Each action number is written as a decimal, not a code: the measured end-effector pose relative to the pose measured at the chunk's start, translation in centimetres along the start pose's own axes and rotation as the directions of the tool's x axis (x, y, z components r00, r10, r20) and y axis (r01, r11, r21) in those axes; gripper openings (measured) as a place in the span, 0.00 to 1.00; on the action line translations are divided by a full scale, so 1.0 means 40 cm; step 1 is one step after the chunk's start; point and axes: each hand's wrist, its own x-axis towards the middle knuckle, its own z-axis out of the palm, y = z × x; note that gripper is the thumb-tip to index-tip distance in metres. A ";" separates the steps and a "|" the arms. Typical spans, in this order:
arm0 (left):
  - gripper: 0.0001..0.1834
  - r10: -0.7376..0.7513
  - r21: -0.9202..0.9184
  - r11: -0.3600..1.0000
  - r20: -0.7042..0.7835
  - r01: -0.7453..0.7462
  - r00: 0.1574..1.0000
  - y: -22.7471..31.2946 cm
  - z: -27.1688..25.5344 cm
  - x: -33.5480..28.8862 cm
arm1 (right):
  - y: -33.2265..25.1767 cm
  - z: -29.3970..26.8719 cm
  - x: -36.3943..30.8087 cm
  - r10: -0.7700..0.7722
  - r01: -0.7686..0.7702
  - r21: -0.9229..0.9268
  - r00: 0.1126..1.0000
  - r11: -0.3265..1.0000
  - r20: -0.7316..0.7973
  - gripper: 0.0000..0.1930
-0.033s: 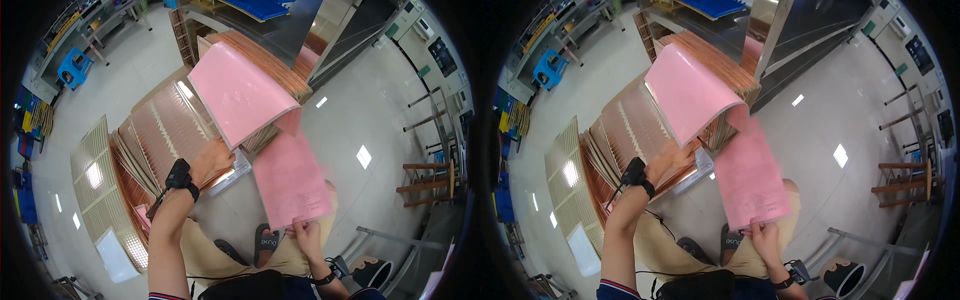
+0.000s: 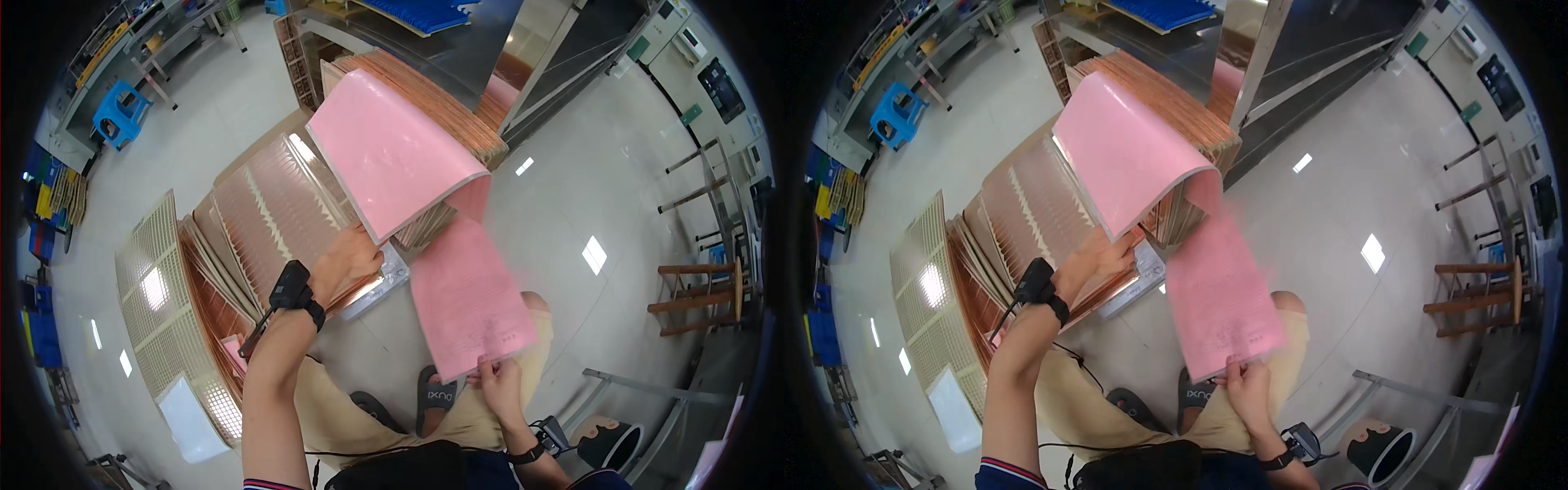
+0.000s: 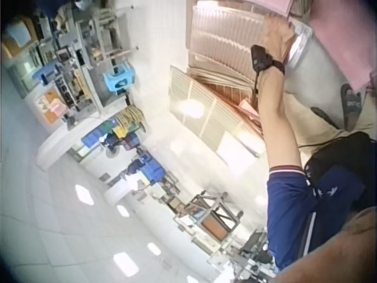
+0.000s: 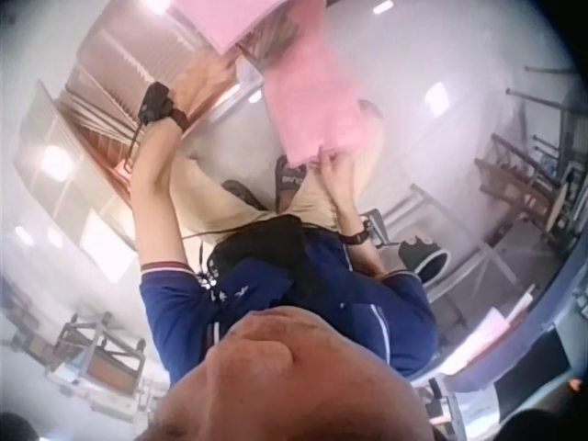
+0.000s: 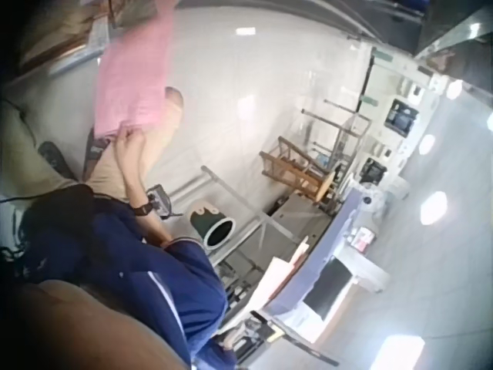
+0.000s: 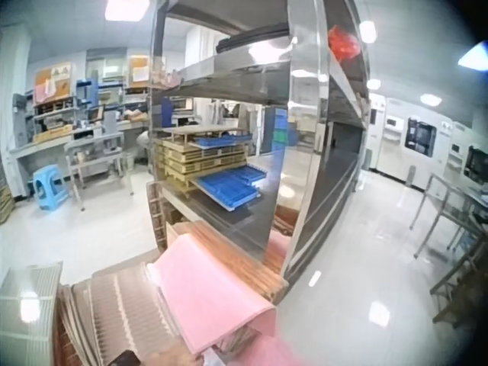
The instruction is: Sorting and stacking thin metal sheets with copper-colored patterns based on production sheets.
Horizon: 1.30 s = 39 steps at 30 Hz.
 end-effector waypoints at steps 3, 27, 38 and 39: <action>0.19 -0.070 0.004 0.998 0.123 0.070 0.990 -0.007 -0.028 -0.027 | -0.025 -0.006 0.021 -0.121 0.120 -0.437 0.992 0.892 0.024 0.11; 0.16 0.084 0.112 0.990 0.006 -0.085 0.996 -0.022 0.010 -0.044 | 0.065 0.231 0.018 0.246 -0.263 0.701 0.961 0.663 0.128 0.11; 0.18 -0.020 0.094 0.995 0.062 0.014 0.998 0.007 -0.062 -0.054 | 0.126 0.252 0.058 0.353 -0.408 0.767 0.901 0.495 0.252 0.08; 0.18 0.008 0.112 0.994 0.017 -0.009 1.000 0.006 -0.055 -0.063 | 0.146 0.286 0.055 0.437 -0.511 0.733 0.841 0.450 0.319 0.08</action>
